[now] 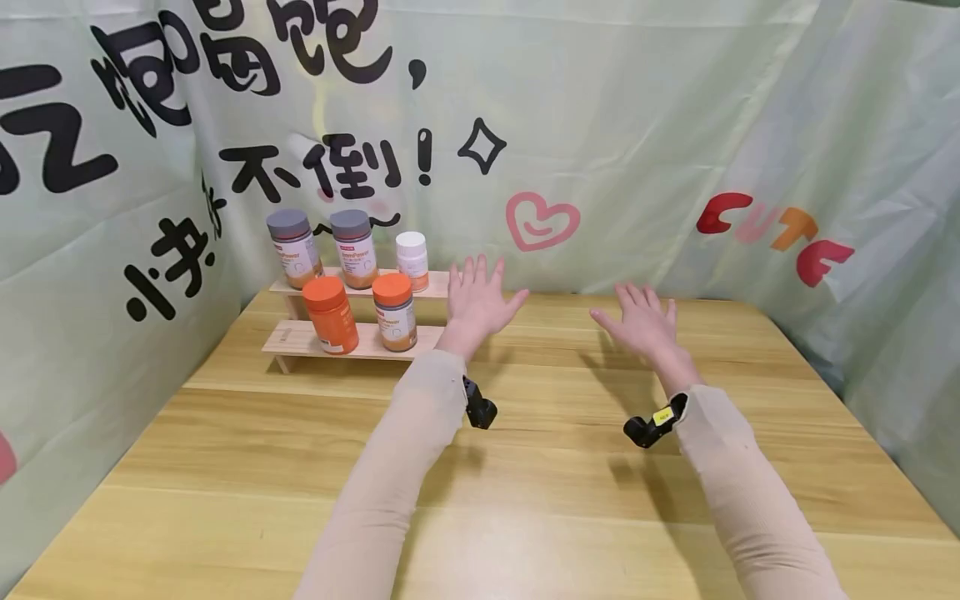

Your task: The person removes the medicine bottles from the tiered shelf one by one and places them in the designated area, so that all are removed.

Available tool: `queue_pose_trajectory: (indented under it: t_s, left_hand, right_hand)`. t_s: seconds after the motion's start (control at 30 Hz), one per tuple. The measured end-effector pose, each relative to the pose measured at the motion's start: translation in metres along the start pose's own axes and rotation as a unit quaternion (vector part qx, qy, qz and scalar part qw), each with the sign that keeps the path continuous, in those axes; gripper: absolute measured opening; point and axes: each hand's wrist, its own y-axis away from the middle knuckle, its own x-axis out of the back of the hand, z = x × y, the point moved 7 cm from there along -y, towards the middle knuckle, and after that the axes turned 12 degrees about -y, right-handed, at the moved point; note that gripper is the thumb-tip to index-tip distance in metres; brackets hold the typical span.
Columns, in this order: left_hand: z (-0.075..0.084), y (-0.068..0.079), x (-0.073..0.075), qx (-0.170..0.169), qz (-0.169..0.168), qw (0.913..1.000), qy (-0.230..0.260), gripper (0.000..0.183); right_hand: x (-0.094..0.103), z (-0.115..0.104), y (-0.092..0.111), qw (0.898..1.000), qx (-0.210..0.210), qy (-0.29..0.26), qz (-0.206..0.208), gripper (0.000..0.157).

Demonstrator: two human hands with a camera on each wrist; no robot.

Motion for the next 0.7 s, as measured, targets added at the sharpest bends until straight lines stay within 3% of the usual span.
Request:
queue_pose_trajectory:
  t_s: [0.4,0.53,0.7]
  left_hand:
    - [-0.001,0.009,0.015,-0.018,0.027,0.9992,0.024,0.083]
    - [-0.01,0.02,0.028,-0.024,0.06,0.9963,0.057,0.084]
    - [-0.033,0.042,0.053,-0.023,0.12,0.9865,0.109,0.082]
  right_hand:
    - [0.012,-0.007,0.002,0.998,0.018,-0.035,0.041,0.084]
    - [0.013,-0.01,0.006,0.995,0.028,-0.077,0.052,0.087]
    - [0.015,-0.022,0.011,0.987,0.036,-0.146,0.052,0.087]
